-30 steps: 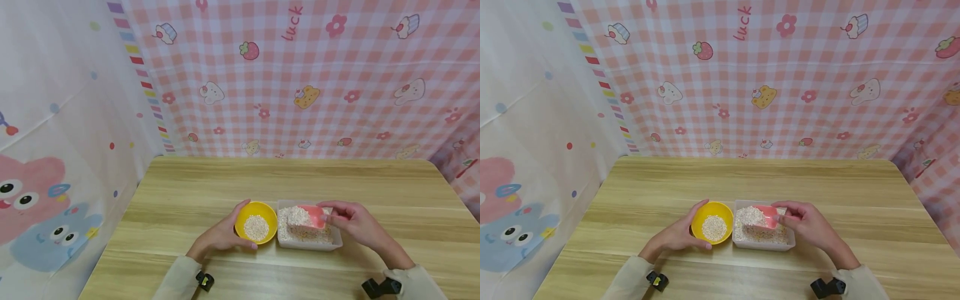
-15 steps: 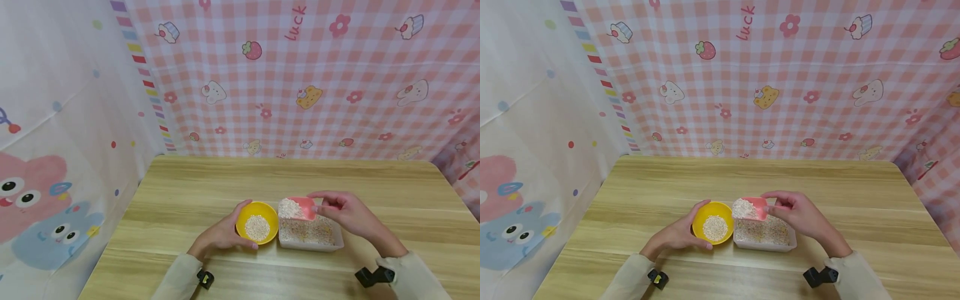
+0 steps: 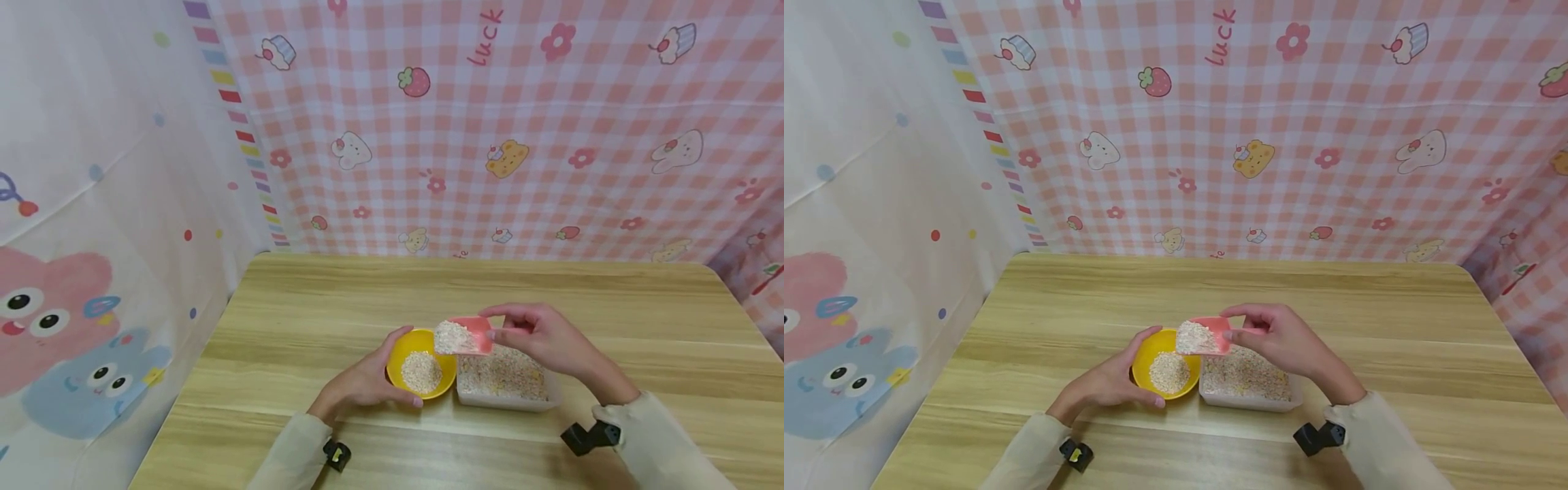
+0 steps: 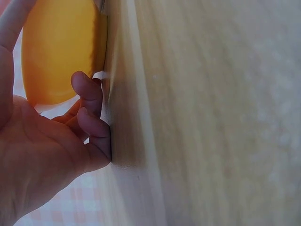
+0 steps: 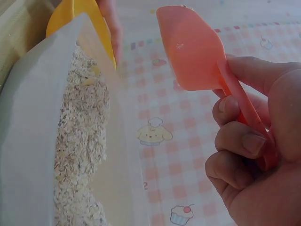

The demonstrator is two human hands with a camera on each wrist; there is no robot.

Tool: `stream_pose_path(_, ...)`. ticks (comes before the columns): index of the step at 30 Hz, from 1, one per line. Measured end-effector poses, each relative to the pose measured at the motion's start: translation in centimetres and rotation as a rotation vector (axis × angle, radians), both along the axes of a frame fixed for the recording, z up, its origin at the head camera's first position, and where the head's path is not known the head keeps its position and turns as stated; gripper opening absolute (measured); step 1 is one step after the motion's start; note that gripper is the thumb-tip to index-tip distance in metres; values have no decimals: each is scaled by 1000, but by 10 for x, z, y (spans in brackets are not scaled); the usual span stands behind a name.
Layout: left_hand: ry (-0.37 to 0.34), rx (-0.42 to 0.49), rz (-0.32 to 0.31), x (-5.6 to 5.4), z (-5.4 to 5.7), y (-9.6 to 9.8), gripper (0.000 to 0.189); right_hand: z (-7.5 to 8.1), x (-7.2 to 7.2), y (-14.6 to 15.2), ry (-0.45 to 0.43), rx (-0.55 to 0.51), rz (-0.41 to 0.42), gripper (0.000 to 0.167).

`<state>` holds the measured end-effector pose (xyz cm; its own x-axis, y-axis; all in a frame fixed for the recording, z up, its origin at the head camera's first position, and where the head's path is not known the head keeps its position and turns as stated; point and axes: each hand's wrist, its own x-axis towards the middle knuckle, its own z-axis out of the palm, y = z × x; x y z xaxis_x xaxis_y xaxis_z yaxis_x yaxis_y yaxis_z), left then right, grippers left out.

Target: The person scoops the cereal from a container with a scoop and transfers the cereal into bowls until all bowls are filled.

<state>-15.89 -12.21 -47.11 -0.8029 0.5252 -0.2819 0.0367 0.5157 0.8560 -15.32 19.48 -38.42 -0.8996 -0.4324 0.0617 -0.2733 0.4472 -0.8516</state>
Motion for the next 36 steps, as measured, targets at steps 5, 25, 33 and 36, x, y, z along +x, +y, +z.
stream_pose_path(5, 3, 0, -3, 0, 1, 0, 116, 0, -4, -7, 0, 3, 23, 29)
stream_pose_path(25, -24, 11, 9, 0, 3, 1, 116, 5, -11, -30, 52, 129, 104, 32)
stream_pose_path(33, -18, -2, 12, 0, 0, 1, 117, 8, -13, -36, 140, 189, 165, 32)
stream_pose_path(36, -11, 3, 8, 0, 0, 0, 117, 8, -13, -39, 182, 208, 186, 32)
